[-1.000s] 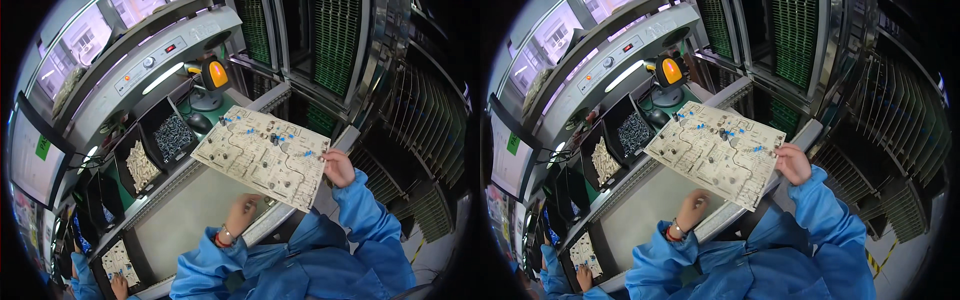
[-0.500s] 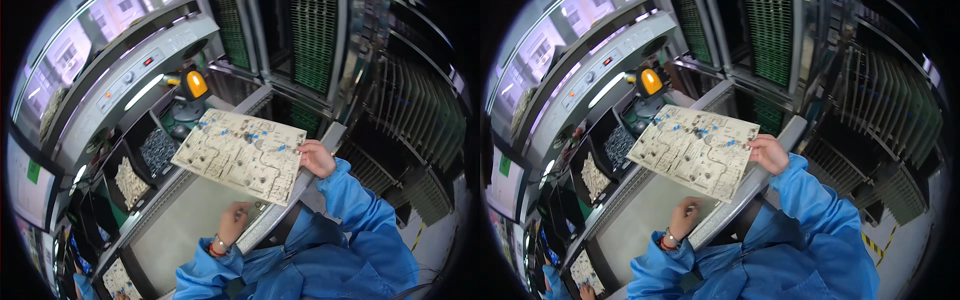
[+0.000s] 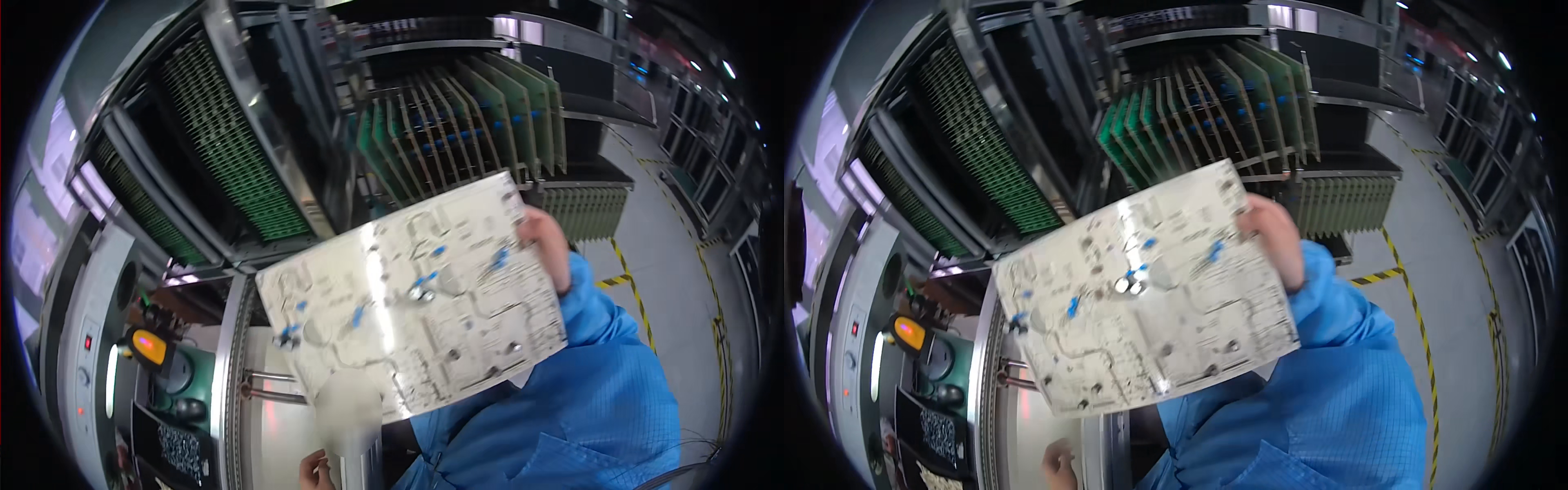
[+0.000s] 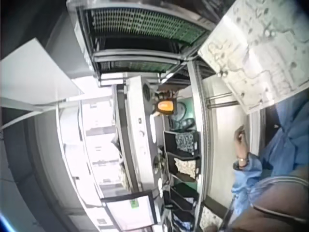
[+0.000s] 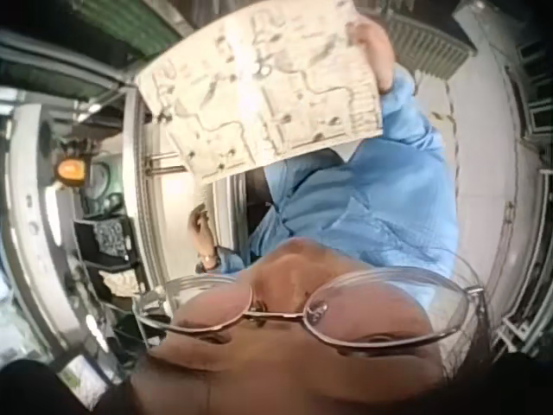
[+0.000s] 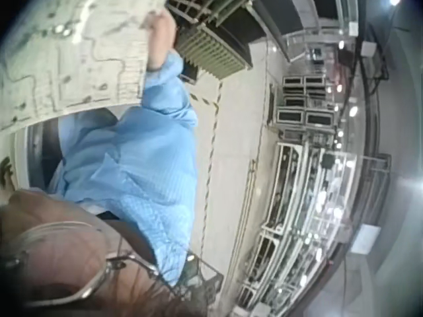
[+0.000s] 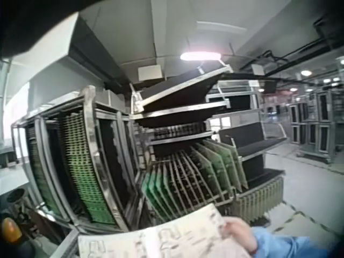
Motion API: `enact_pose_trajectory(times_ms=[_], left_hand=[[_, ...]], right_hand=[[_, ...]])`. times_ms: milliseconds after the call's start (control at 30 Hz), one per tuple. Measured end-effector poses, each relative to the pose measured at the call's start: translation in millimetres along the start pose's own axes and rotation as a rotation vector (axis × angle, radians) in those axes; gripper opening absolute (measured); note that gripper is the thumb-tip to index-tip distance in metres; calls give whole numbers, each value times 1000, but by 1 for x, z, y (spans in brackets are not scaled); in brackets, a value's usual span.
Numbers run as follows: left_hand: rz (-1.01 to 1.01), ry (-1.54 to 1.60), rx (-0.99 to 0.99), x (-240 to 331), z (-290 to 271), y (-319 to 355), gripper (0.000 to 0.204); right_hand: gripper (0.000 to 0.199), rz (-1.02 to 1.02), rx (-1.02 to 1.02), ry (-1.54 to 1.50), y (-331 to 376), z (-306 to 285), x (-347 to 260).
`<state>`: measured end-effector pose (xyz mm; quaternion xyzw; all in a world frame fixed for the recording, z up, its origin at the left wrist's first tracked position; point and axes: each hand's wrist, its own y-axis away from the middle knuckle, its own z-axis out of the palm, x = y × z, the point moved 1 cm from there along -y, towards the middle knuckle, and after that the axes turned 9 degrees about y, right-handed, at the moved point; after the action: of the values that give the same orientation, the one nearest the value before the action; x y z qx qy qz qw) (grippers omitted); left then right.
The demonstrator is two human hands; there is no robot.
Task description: The worker is manually placing electronic components onto circuit boards and organizing them into storage racks.
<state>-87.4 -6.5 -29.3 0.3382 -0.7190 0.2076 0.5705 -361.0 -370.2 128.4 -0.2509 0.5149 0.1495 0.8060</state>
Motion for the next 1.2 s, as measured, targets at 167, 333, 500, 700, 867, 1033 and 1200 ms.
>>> enact_pose_trajectory(times_ms=[167, 333, 500, 700, 867, 1033, 1200], left_hand=[[-33, 8, 16, 7, 5, -5, 24], [-54, 37, -9, -10, -3, -4, 24], [-30, 9, -24, -20, -8, -3, 25], [-31, -13, -43, -10, -3, -4, 26], [-31, -29, -47, -9, -3, -2, 26], [-63, -47, -21, -8, -7, -1, 25], [95, 616, 36, 54, 26, 8, 36]], right_hand=[[28, -323, 398, 252, 37, -56, -52], [30, -1086, 928, 370, 65, -22, -107], [31, -1346, 1070, 600, 67, -51, -126], [24, -1473, 1041, 1041, 53, -60, -129], [28, -1389, 967, 968, 42, -50, -122], [35, -1280, 867, 726, 38, -25, -99], [26, -588, 344, 311, 32, -16, -34]])
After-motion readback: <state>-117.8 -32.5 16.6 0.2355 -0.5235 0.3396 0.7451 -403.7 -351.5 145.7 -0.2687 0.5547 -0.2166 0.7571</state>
